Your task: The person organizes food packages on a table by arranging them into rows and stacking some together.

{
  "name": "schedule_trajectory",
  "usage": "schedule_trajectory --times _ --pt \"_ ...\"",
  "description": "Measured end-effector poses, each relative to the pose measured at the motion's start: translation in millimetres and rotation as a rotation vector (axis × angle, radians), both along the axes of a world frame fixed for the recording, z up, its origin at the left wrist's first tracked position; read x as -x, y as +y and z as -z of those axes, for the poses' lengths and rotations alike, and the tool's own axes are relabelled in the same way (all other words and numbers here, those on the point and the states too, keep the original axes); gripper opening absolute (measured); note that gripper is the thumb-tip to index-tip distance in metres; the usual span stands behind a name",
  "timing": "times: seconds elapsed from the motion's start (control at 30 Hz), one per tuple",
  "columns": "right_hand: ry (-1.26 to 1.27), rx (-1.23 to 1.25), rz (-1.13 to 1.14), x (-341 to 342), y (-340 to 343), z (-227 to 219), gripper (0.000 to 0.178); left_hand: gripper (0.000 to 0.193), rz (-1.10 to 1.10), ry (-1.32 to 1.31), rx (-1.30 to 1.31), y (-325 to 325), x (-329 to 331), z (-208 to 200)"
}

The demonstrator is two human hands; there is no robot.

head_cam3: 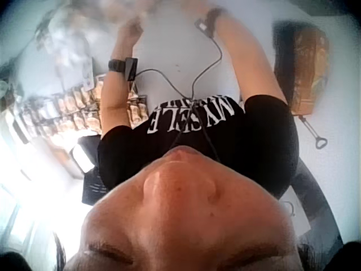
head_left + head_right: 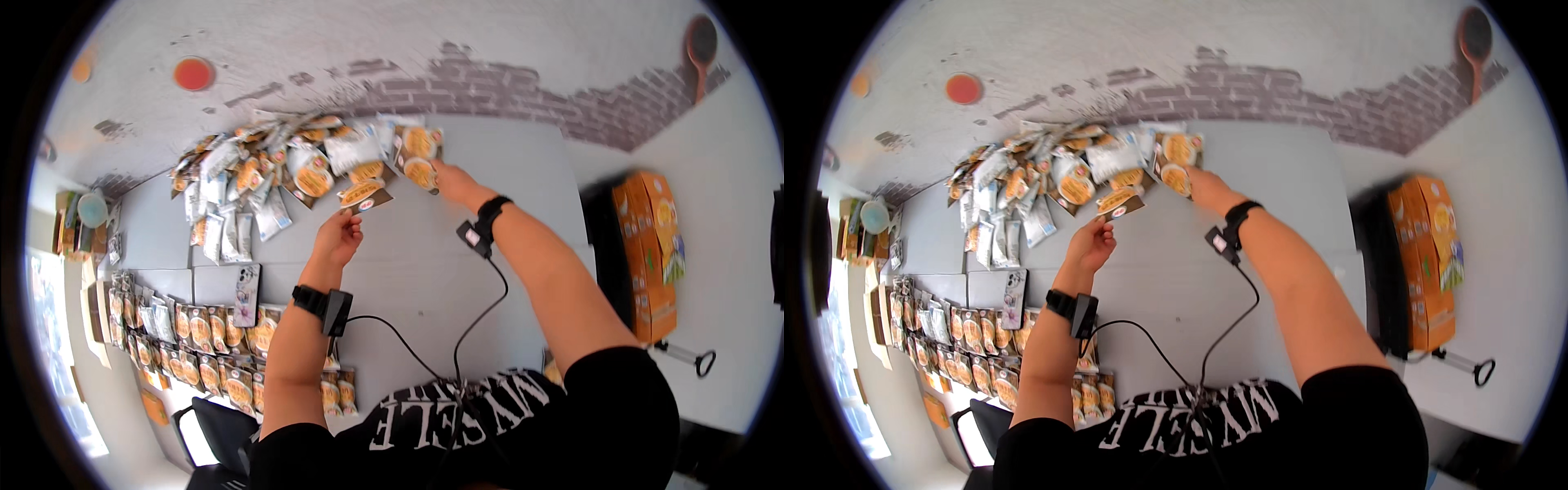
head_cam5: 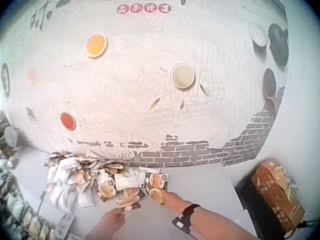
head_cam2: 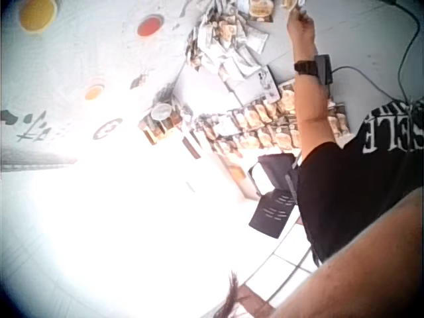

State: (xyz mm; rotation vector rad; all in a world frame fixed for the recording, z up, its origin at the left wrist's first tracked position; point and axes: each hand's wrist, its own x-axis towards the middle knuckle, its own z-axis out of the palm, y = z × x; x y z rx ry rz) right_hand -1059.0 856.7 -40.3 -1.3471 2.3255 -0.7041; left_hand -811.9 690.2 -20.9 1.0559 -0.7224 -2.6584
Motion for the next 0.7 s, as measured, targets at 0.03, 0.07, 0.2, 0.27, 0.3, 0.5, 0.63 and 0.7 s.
schedule_trajectory --times 0.03,0.07,0.2,0.27,0.3,0.5,0.63,0.7 --pt "-0.054 0.002 0.025 -4.0 20.1 2.8 0.043 0.005 0.028 0.021 -0.023 18.5 -17.2 -0.1" --pt "-0.416 0.032 0.046 -9.3 43.6 4.8 0.038 0.005 0.061 0.034 -0.056 37.6 -33.8 0.9" --pt "-1.136 -0.025 0.268 -62.3 166.5 11.7 0.029 0.004 0.145 -0.078 -0.116 113.2 -95.0 14.2" --pt "-1.294 0.030 0.274 -94.2 222.3 11.0 0.029 0.006 0.259 -0.090 -0.134 146.1 -120.5 22.2" --pt "-1.316 0.009 0.366 -108.6 246.7 9.0 0.031 0.007 0.312 -0.124 -0.144 162.7 -129.2 26.8" --pt "-1.404 0.081 0.618 -203.9 374.2 -7.1 0.038 0.013 0.551 -0.192 -0.134 236.6 -157.0 44.2" --pt "-1.336 0.119 0.701 -243.2 418.0 -1.4 0.042 0.015 0.746 -0.320 -0.051 280.1 -161.7 56.5" --pt "-1.269 0.103 0.744 -257.0 429.4 4.7 0.041 0.015 0.812 -0.330 -0.029 296.3 -164.5 62.4"
